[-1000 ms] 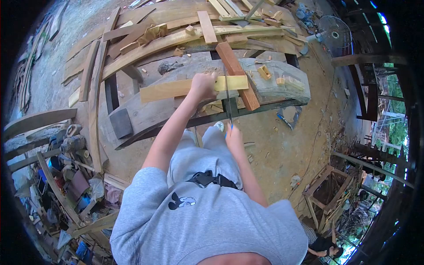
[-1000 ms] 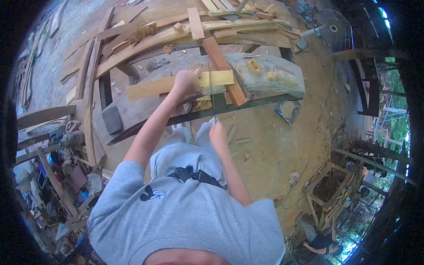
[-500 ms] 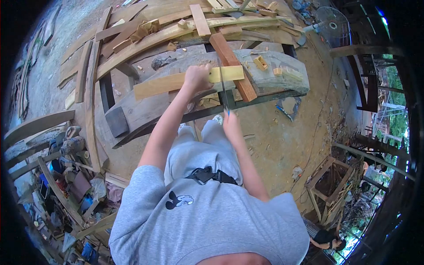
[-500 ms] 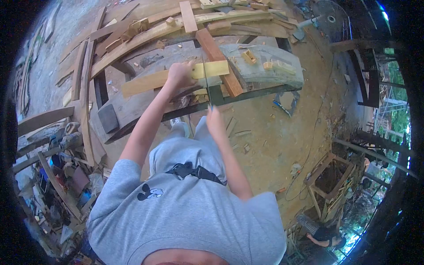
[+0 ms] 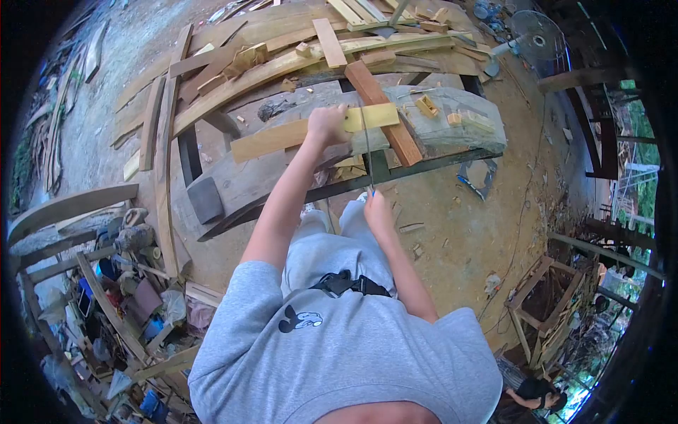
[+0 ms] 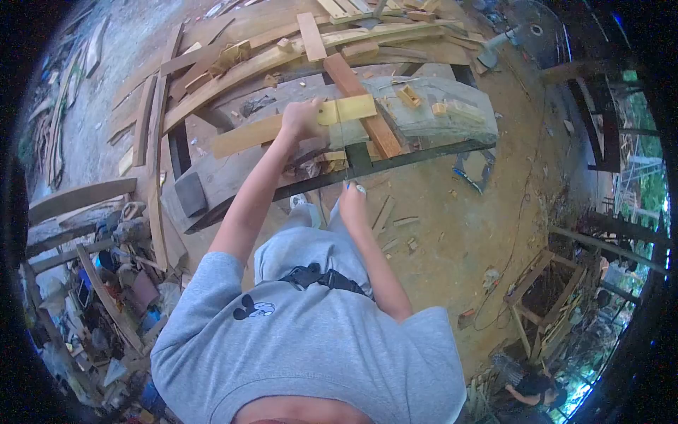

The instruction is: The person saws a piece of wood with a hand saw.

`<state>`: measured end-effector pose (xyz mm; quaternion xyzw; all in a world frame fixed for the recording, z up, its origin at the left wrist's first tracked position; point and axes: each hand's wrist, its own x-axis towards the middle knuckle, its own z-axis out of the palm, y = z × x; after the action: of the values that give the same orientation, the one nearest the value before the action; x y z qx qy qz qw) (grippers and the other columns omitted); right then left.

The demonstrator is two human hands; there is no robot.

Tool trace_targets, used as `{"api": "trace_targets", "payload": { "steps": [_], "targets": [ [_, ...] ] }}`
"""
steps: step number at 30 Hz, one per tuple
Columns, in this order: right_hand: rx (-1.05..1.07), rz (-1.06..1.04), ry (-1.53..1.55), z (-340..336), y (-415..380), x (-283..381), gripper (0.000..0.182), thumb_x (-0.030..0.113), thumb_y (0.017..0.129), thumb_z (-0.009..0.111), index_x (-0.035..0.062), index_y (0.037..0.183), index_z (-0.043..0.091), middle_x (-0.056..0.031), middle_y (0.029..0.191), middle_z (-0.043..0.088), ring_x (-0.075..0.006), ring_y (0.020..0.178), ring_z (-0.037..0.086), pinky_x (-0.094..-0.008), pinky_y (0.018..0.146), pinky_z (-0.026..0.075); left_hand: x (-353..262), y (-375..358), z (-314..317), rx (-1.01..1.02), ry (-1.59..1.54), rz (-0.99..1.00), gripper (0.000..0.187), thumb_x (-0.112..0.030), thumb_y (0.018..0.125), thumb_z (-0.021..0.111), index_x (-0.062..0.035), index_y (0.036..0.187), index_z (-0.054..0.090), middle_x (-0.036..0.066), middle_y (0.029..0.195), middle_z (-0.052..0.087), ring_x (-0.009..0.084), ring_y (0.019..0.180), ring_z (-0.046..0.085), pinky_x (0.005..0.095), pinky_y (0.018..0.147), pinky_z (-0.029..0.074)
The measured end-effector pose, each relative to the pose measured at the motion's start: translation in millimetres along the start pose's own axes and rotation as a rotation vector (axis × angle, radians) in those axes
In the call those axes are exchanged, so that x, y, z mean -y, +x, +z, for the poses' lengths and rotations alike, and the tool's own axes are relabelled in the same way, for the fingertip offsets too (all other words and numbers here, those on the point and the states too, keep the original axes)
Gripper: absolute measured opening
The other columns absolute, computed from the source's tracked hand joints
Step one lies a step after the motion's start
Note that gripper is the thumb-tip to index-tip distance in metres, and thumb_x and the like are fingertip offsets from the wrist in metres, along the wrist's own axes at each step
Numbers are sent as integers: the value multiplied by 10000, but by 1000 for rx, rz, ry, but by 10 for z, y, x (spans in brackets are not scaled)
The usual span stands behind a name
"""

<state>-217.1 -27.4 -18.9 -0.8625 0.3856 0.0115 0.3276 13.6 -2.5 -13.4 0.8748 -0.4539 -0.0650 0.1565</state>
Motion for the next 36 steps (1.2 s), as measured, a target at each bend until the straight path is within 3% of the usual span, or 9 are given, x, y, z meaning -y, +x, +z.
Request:
{"api": "trace_targets", "payload": {
  "steps": [6,9,13,15,20,29,36],
  "targets": [
    [-12,-91,204,-110,335,96,306,222,878,377,-55,820,494,-284,728,546,-442,735,526,-496,596,400,-40,23,-110,62,-8,14,410,-335,543,616,-57,834,538,128,729,608,282,711,602,374,630,482],
    [-109,-45,108,-6,57,-13,295,215,882,368,-60,876,471,-296,718,539,-454,743,520,-502,600,394,-22,60,-108,72,-20,-2,411,-341,536,615,-56,824,544,136,732,610,286,702,601,378,620,482],
    [-64,8,136,-107,-199,-27,305,231,886,354,-57,919,451,-307,729,536,-459,745,516,-505,606,395,3,69,-62,61,-23,17,416,-349,532,614,-54,820,552,147,733,610,289,685,601,382,609,482],
    [36,-12,108,-103,11,-39,311,254,887,343,-32,889,465,-291,789,541,-452,798,504,-494,641,392,-3,58,-59,71,-21,17,422,-352,533,615,-54,825,555,148,731,610,289,688,602,382,612,482],
    [7,-76,21,-78,888,372,262,207,878,368,-30,850,478,-285,765,546,-434,774,527,-498,630,406,-1,55,-58,63,-39,35,427,-353,533,621,-51,829,561,147,723,610,289,694,603,381,618,482],
    [34,-34,71,-125,-29,-8,241,186,866,389,-34,857,487,-280,762,548,-431,766,526,-499,633,404,29,70,-40,54,-69,44,408,-345,522,631,-60,808,572,146,713,609,292,682,600,383,611,478],
    [33,-84,94,-179,705,261,281,214,873,387,-44,838,493,-279,767,548,-436,773,520,-498,635,403,45,127,-64,85,-62,4,408,-346,526,624,-60,812,572,149,704,607,300,674,598,384,614,477]
  ]
}}
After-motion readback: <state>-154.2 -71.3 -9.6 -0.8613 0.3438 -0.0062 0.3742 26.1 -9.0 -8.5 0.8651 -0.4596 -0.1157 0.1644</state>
